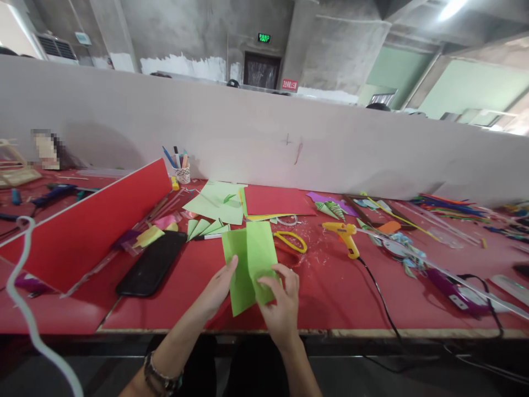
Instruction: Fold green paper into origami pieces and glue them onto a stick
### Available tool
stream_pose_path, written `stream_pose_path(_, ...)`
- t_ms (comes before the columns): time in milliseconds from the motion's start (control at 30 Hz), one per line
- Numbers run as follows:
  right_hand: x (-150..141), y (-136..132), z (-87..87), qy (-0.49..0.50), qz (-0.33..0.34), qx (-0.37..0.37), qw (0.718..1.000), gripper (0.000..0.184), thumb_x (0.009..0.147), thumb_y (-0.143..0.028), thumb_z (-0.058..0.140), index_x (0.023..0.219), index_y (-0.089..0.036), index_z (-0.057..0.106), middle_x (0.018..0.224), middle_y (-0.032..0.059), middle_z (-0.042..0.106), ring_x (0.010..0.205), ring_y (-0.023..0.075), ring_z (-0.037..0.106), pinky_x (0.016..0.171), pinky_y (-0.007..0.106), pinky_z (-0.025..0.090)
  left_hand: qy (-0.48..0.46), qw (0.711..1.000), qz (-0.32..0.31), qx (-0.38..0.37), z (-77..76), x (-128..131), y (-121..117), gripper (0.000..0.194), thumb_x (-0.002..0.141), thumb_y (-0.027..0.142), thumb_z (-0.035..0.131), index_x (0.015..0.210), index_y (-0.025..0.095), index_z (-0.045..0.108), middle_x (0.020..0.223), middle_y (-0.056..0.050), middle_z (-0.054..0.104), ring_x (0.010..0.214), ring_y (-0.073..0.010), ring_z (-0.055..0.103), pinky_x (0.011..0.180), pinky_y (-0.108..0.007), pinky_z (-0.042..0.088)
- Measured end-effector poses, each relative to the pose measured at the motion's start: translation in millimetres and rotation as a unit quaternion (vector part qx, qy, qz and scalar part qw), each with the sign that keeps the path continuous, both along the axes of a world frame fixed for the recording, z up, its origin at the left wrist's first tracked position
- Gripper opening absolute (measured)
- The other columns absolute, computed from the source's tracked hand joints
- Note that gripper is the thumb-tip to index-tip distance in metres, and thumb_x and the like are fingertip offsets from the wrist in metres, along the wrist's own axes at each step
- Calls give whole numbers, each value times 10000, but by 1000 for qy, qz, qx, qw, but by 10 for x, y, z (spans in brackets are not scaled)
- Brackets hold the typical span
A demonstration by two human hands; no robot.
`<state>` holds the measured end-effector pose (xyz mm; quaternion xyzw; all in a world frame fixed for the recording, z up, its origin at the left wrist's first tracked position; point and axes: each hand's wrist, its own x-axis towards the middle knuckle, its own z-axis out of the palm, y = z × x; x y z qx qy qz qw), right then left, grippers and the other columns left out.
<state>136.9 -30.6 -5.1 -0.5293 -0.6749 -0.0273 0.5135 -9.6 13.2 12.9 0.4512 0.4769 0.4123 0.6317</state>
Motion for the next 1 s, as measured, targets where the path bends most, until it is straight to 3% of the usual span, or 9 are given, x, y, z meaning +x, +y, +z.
stream_pose_path(133,-132,-8,-43,-46,74,-64,994,201,713,-124,548,827,-266,633,1086,57,478,996,221,450,820,374,416,-72,997,-22,-15,62,71,-12,565,694,575,546,1026,121,589,1070,-119,627,1011,-268,566,857,-364,464)
stream_pose_path(233,-116,-45,-24,-42,155,-116,980,200,713,-208,575,893,-279,625,1132,53,474,1054,228,439,869,382,399,-28,999,28,-16,69,81,-28,488,641,519,625,928,125,608,950,-99,669,907,-244,608,770,-317,490)
stream_pose_path(333,17,-74,2,39,221,-136,965,286,746,-331,532,1017,-244,565,1186,80,445,1112,233,423,912,377,381,41,998,46,13,26,25,-29,435,671,533,580,826,129,620,802,-60,682,817,-215,621,699,-277,491)
stream_pose_path(367,87,-73,-2,75,208,-134,966,313,763,-357,500,1045,-226,538,1183,95,444,1114,235,423,912,379,382,57,997,38,23,6,-7,-27,437,684,544,556,808,130,622,770,-50,680,788,-210,623,677,-271,490)
stream_pose_path(433,254,-56,-40,90,120,-143,978,327,777,-370,483,1060,-208,509,1142,110,466,1099,239,428,911,398,375,84,995,30,36,-27,-84,-22,448,691,560,534,784,130,625,726,-39,675,743,-210,624,637,-264,485)
stream_pose_path(500,438,-36,-115,52,8,-167,984,319,788,-360,469,1063,-201,499,1095,113,487,1065,243,437,903,427,366,122,991,40,43,-47,-166,-20,457,684,568,534,747,126,628,685,-40,668,721,-221,624,612,-263,479)
stream_pose_path(600,684,-48,-257,-54,-101,-167,979,342,787,-361,455,1068,-171,497,1065,131,486,1041,271,426,885,474,345,166,983,79,31,-57,-282,-25,464,697,569,517,766,124,631,727,-57,674,772,-234,623,643,-269,478)
stream_pose_path(767,863,-160,-402,-158,-161,-166,960,365,799,-377,434,1066,-140,510,1082,154,472,1032,281,418,838,432,377,170,977,127,4,-114,-433,-59,509,704,564,519,927,118,620,921,-90,670,925,-244,593,787,-303,461)
stream_pose_path(1000,816,-181,-360,-229,-189,-211,931,346,812,-360,422,1085,-171,524,1088,121,499,998,270,452,786,390,403,95,994,33,45,-218,-511,-113,503,723,566,499,914,122,637,870,-77,685,880,-232,609,775,-298,479)
